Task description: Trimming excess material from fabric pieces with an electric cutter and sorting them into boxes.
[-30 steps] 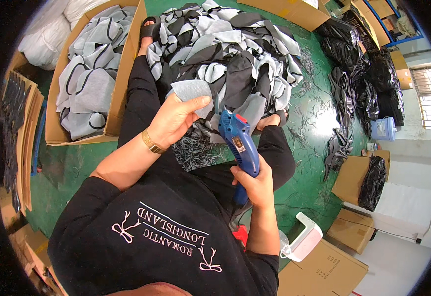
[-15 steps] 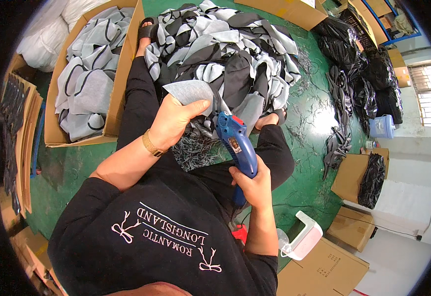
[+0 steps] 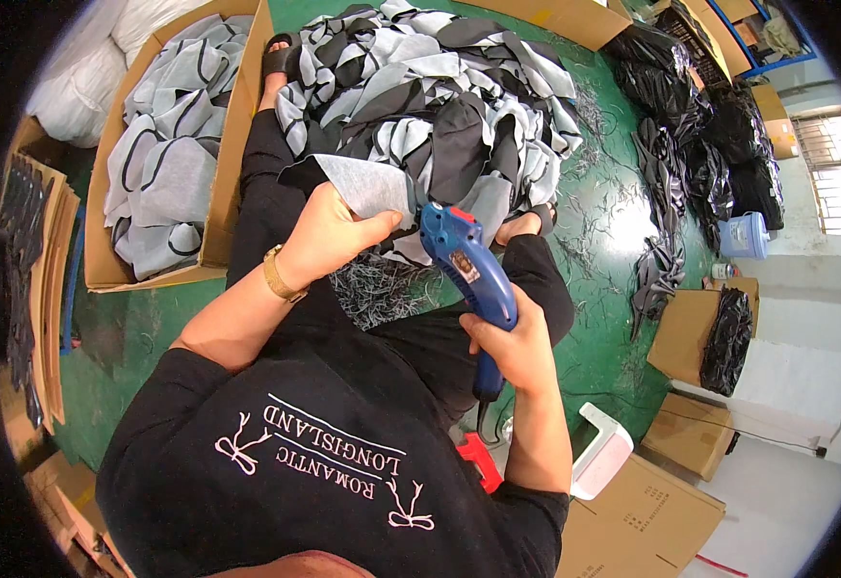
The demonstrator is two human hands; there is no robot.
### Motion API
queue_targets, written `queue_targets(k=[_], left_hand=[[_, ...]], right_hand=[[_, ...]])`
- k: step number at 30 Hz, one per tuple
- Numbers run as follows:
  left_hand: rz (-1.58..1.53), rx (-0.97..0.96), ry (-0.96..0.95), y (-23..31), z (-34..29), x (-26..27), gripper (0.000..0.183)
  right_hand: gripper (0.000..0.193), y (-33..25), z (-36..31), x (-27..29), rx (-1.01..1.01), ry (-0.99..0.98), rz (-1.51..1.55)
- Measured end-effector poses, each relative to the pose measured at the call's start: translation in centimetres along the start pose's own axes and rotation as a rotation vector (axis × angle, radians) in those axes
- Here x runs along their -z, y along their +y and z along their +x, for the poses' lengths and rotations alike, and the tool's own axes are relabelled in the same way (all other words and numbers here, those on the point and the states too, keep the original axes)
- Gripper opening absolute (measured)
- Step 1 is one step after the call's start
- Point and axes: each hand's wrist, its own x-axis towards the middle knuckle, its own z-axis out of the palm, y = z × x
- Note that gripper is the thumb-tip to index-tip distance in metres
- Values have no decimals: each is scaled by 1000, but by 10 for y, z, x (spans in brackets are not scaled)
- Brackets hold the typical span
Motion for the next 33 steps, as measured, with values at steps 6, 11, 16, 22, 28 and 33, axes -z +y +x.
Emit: queue_targets(k=[6, 11, 16, 22, 28, 33], left_hand=[[-492, 89, -19, 3, -2, -2, 19], [-756, 226, -49, 11, -13, 7, 24], [-933, 218, -128, 11, -26, 19, 23], [-1017, 225, -137, 14, -36, 27, 22], [-1122, 299, -128, 5, -37, 19, 20], [-1094, 383, -81, -8, -33, 19, 17]], right_hand=[[29, 0, 11, -16, 45, 12, 251], [28, -14, 10, -46, 171, 129, 211], [27, -23, 12, -61, 225, 96, 142], [47, -33, 21, -80, 224, 54, 93], [37, -22, 34, -84, 203, 54, 134], [35, -8, 48, -85, 218, 19, 203]])
